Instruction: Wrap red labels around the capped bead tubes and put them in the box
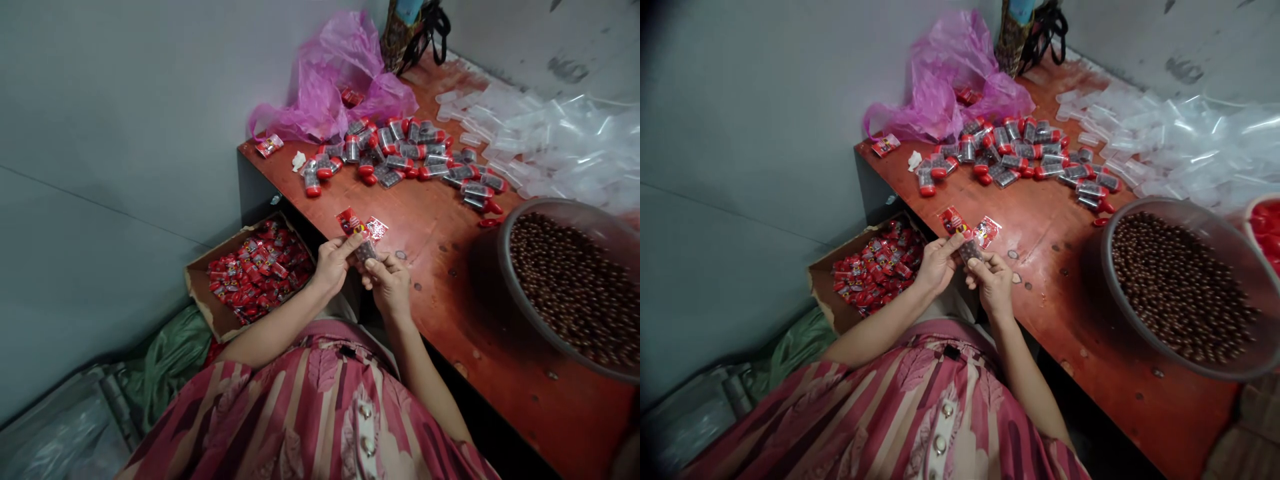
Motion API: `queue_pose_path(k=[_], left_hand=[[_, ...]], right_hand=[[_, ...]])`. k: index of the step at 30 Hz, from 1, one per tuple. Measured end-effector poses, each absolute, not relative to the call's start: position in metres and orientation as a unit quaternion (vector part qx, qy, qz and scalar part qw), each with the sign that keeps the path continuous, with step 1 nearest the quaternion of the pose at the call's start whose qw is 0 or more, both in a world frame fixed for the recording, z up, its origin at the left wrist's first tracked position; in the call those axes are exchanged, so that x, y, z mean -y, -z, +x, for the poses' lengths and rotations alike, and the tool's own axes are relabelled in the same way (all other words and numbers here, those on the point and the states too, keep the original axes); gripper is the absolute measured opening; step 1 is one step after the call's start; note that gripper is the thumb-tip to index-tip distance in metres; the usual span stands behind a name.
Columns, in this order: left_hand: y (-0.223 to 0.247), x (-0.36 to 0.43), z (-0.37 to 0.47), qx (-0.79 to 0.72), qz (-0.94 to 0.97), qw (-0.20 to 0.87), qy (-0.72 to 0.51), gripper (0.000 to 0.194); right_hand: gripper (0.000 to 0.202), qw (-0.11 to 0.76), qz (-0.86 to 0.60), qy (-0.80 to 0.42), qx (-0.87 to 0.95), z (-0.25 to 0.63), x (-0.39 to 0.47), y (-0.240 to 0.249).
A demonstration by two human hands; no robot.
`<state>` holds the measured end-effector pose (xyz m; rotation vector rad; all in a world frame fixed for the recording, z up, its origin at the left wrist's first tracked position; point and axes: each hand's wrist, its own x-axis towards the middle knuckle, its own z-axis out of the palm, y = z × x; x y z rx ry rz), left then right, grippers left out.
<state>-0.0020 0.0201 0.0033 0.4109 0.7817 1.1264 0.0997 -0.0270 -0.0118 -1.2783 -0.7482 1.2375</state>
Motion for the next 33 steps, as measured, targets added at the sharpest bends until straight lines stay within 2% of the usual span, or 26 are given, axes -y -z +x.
queue_pose_path(k=[3,8,12,18,23,26,29,31,33], left_hand=[[-0.004,-0.024,-0.006,-0.349,0.205,0.768,-0.497,0.034],[0.000,-0.022,-0.004,-0.329,0.229,0.788,-0.468,0.035],[0.000,-0.012,-0.002,-0.321,0.241,0.803,-0.440,0.038],[-0.003,-0.009,-0.014,-0.306,0.231,0.832,-0.402,0.032],[0.003,0.002,-0.026,-0.280,0.159,0.863,-0.389,0.032],[0.009,0.009,-0.041,-0.300,0.095,0.810,-0.495,0.045],[0.016,0.011,-0.054,-0.372,0.074,0.735,-0.563,0.063],[0.019,0.006,-0.055,-0.438,0.164,0.705,-0.533,0.064],[0.021,-0.007,-0.047,-0.474,0.354,0.643,-0.486,0.052]], right_hand=[[0.022,0.560,-0.543,-0.541,0.314,0.100,0.029,0.008],[0.021,0.571,-0.579,-0.449,0.370,0.091,0.034,0.003],[0.019,0.585,-0.552,-0.482,0.348,0.088,0.032,0.005],[0.042,0.572,-0.484,-0.538,0.385,0.100,0.024,0.008],[0.052,0.510,-0.496,-0.527,0.464,0.101,0.011,0.008],[0.051,0.491,-0.475,-0.545,0.486,0.099,0.008,0.003],[0.043,0.512,-0.492,-0.534,0.459,0.106,0.010,-0.003],[0.035,0.538,-0.530,-0.494,0.431,0.116,0.012,-0.005],[0.028,0.555,-0.561,-0.456,0.411,0.126,0.014,-0.004]])
